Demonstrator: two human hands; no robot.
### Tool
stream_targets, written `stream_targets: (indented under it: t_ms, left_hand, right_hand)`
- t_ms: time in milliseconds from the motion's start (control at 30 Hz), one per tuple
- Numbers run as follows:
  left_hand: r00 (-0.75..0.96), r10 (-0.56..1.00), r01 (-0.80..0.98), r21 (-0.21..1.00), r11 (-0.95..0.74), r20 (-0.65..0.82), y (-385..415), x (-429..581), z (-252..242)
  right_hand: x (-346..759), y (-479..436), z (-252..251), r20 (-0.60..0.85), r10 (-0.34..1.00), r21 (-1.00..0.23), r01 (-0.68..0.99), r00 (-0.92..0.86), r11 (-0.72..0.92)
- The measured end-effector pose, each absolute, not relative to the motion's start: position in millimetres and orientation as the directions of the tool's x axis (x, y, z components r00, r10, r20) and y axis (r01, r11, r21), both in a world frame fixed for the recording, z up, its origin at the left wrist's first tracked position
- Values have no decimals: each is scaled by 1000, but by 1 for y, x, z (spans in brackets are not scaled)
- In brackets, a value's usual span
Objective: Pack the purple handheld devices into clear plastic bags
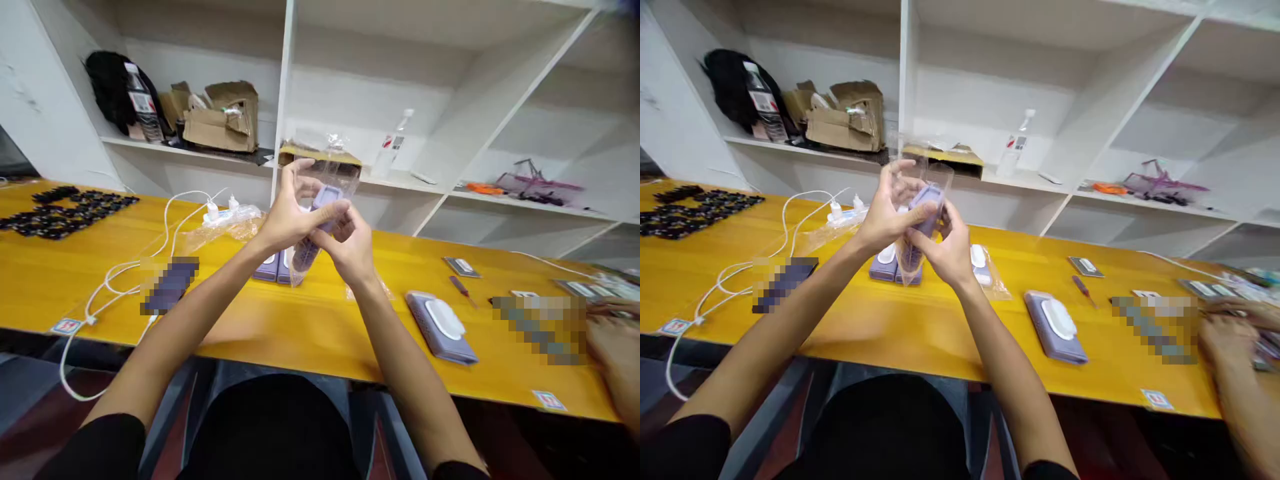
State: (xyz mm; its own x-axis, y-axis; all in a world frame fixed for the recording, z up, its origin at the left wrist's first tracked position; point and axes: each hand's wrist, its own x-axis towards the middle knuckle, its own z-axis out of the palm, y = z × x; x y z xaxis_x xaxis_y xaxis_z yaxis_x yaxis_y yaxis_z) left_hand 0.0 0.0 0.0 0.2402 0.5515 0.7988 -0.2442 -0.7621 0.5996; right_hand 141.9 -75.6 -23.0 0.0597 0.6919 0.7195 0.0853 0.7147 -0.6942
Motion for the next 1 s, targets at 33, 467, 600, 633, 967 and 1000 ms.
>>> stream_targets:
  t_ms: [33,467,600,633,967,1000]
  left_hand:
    - [242,556,-237,604,-760,795,-1,0,-1]
    - [332,567,-332,656,-678,754,-24,-1,-8]
    - [472,528,-365,701,-612,706,-23,-23,-7]
    - [525,522,-369,732,-572,673,-21,-28,-9]
    - [726,569,-279,922,-269,386,2,-45,-58]
    - [706,593,-274,921,-276,388,2,-43,-62]
  right_hand:
    - [141,-74,-25,720,691,-693,92,63,715]
    - [128,-76,-35,713,657,-692,98,246,715]
    - [140,-75,-28,683,682,-714,40,262,699]
    - [143,-75,-26,671,696,-723,18,257,690]
    - [163,-74,-30,537,843,-833,-154,7,532]
    - [164,-72,-34,530,848,-839,-148,-6,523]
